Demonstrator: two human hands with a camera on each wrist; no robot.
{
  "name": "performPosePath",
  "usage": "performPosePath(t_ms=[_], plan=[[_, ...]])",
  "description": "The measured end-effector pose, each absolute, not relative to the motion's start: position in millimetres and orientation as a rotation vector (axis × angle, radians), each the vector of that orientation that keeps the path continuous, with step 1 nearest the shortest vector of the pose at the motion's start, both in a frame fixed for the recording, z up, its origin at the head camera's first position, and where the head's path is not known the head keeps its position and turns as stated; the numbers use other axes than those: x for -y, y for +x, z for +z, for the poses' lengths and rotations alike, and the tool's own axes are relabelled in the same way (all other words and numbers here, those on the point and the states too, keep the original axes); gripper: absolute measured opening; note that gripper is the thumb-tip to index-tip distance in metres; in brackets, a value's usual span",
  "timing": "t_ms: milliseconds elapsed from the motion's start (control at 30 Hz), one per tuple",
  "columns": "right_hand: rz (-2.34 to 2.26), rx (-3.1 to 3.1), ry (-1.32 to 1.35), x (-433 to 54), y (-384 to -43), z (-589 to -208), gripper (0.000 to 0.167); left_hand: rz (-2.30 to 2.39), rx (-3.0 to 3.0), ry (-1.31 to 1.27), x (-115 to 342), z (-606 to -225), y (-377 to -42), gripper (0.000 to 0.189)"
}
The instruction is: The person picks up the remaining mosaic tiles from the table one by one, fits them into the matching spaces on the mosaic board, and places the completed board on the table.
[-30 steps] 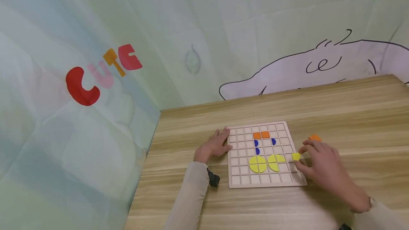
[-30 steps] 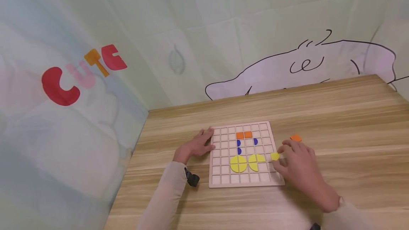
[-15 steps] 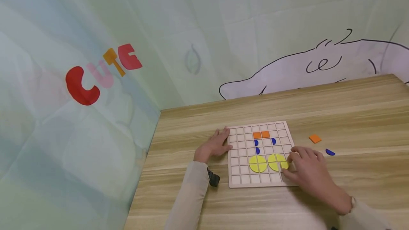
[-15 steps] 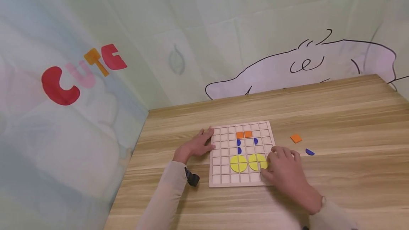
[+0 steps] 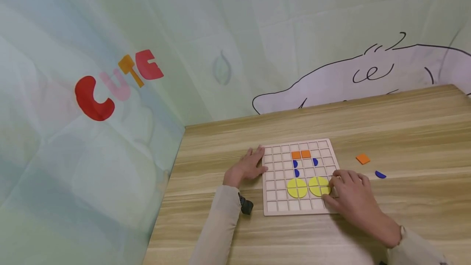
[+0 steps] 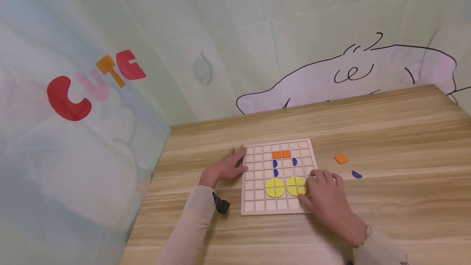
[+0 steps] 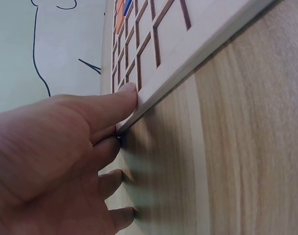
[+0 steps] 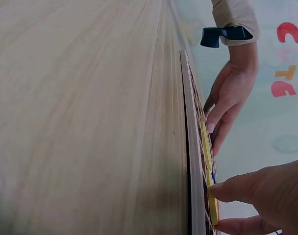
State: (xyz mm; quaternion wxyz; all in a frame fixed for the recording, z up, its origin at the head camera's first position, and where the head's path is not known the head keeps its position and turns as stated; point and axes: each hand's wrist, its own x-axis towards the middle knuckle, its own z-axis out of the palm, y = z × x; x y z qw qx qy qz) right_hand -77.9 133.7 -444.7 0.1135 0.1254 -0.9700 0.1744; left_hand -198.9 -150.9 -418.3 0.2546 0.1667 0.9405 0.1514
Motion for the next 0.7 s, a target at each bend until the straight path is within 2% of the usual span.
performPosePath(t_ms=[233, 500, 700], plan=[[0.525, 2.879, 0.369, -134.5, -79.2, -443.4, 0.023, 0.413, -2.556, 0.452, 151.0, -418.5, -198.9, 0.069], [0.557, 2.837, 0.377, -138.4, -80.2, -443.1, 0.012, 0.41, -2.561, 0.444, 150.9, -417.8, -198.4, 0.069], [0.567, 2.826, 0.392, -139.8, -80.2, -443.8, 0.012, 0.412, -2.561, 0.437, 150.7, -416.7, -197.8, 0.069]])
